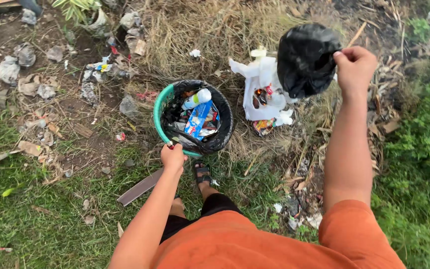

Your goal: Emptying a trash bin into a burning pile of waste.

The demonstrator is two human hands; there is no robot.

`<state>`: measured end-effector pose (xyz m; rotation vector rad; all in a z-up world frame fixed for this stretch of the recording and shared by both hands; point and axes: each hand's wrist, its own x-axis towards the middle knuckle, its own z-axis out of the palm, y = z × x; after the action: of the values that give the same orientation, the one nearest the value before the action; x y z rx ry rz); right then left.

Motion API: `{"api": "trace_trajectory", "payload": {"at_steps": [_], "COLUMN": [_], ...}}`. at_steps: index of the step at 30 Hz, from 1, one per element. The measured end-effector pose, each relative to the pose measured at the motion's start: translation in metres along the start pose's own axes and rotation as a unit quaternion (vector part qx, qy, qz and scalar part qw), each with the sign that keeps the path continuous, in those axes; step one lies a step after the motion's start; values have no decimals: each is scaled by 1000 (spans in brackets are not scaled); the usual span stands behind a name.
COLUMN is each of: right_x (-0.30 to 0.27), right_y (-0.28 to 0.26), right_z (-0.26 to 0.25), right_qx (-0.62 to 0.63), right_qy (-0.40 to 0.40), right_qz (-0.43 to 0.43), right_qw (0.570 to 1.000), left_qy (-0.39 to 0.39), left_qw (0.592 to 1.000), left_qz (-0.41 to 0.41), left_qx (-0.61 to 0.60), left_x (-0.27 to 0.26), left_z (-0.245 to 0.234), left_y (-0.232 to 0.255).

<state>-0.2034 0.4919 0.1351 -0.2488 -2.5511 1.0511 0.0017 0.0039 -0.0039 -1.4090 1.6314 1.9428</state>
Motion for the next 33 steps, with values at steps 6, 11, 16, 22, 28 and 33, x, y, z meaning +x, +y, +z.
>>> {"api": "trace_trajectory", "payload": {"at_steps": [6,11,16,22,28,33], "right_x": [-56,-95,-112,-100,-85,-78], "right_y": [19,3,12,116,186,194], "right_z": [2,18,53,121,154,148], "right_qx": [-67,-61,-5,-33,-100,-31], "right_qy": [-28,-94,-153,-146,-116,-63], "right_qz": [36,103,144,200,278,290], "right_qw": [997,988,978,968,948,954], "left_qy": [61,66,65,88,100,90], "left_qw": [996,997,997,995,993,994], "left_qz": [57,49,38,42,41,37], "left_qx": [29,16,16,24,45,55], "left_x": [19,17,20,20,21,31], "left_z": [17,9,-6,-21,-35,-33], "left_y": [-28,-31,-32,-31,-37,-44]}}
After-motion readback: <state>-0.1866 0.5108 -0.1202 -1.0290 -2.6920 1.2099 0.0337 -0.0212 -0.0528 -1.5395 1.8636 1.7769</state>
